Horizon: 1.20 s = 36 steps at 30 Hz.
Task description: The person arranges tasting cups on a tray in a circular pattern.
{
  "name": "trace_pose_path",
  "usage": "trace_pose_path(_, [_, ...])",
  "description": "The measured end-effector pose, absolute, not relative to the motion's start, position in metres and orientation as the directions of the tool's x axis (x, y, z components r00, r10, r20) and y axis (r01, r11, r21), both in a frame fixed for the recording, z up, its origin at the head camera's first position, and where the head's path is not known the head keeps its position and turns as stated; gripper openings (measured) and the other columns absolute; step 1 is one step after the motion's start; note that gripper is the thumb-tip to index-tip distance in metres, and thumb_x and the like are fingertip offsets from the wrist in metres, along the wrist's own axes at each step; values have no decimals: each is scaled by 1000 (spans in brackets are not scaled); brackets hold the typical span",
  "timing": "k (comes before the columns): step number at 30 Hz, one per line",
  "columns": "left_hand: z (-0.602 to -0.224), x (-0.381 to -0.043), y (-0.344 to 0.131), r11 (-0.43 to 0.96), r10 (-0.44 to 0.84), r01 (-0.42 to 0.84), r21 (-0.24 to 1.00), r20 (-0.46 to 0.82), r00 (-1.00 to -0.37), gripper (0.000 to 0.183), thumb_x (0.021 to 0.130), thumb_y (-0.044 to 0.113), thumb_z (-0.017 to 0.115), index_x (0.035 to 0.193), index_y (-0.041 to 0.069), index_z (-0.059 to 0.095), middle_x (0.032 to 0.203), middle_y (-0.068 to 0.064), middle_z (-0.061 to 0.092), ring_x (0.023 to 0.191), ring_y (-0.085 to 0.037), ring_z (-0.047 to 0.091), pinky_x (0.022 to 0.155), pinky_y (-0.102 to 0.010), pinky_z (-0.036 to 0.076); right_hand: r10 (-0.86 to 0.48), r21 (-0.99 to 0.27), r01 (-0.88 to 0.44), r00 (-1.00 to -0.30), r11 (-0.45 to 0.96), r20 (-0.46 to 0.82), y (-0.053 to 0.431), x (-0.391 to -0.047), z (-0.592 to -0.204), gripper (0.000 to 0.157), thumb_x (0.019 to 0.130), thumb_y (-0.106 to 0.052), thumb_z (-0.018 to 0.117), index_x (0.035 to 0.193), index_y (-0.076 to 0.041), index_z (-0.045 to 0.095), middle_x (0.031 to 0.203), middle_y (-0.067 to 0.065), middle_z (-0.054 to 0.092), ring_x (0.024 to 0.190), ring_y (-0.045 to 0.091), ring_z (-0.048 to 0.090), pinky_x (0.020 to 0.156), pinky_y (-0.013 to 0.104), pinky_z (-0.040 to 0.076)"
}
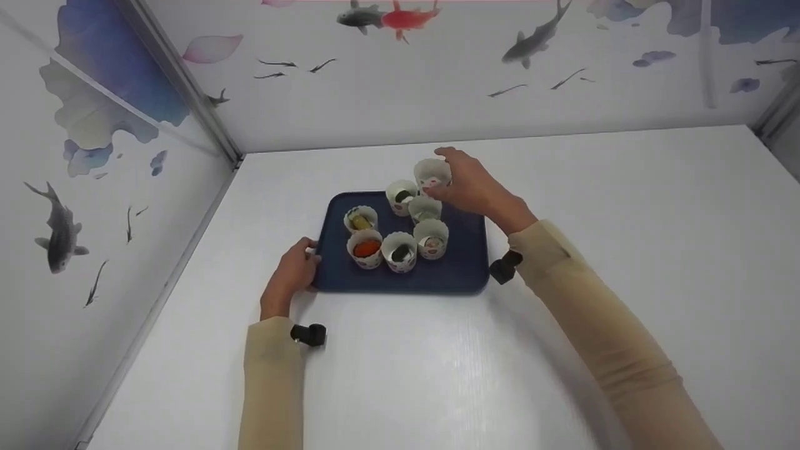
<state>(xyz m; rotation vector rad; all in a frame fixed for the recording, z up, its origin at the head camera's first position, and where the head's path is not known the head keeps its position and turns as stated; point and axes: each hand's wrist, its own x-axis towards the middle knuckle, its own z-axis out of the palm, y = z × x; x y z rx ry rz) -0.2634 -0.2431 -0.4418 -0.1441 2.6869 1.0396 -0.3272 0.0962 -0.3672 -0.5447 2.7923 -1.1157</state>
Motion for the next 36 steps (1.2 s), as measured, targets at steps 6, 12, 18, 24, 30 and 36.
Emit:
trace_pose_path(6, [-441,-263,-243,736,-11,-203,646,-288,-957,40,108,12,37,147,2,38,137,-28,55,109,-35,65,66,-30,61,-367,-641,-285,-930,713,5,77,-336,-365,75,96,-32,68,155,-2,31,157,19,36,140,34,41,118,49,40])
trace_pose_path(12, [-439,-262,-242,727,-19,-222,650,-304,-952,41,108,12,36,148,3,38,137,-27,54,111,-35,64,69,-32,61,-341,-688,-264,-940,676,25,57,-343,-367,68,96,-32,67,150,-2,39,148,18,43,130,31,47,115,46,43])
trace_pose_path(18, [-439,-262,-241,749,-15,-205,630,-294,-956,41,108,13,36,148,2,38,139,-28,54,113,-36,63,72,-33,61,-294,-750,-237,-954,618,59,40,-349,-371,65,96,-30,68,147,-1,40,142,18,45,124,29,50,112,43,47])
trace_pose_path(24, [-438,-263,-241,763,-13,-186,619,-273,-962,40,108,13,37,147,2,39,140,-28,53,119,-38,62,84,-40,60,-249,-787,-172,-968,593,25,29,-351,-372,63,96,-30,68,148,-5,42,148,15,45,128,28,49,115,43,45])
trace_pose_path(30, [-439,-262,-244,758,-13,-188,624,-274,-962,41,108,14,37,148,3,39,138,-26,54,116,-36,63,82,-39,61,-271,-778,-143,-962,612,-36,10,-351,-374,62,94,-28,71,146,-7,44,144,13,49,126,27,51,113,44,47])
trace_pose_path(36, [-440,-262,-243,760,-7,-175,626,-261,-965,40,108,13,37,146,2,40,138,-27,55,117,-35,61,91,-43,57,-307,-734,-182,-951,654,-37,-6,-353,-381,65,95,-22,71,149,-5,39,145,15,47,129,28,48,117,41,42])
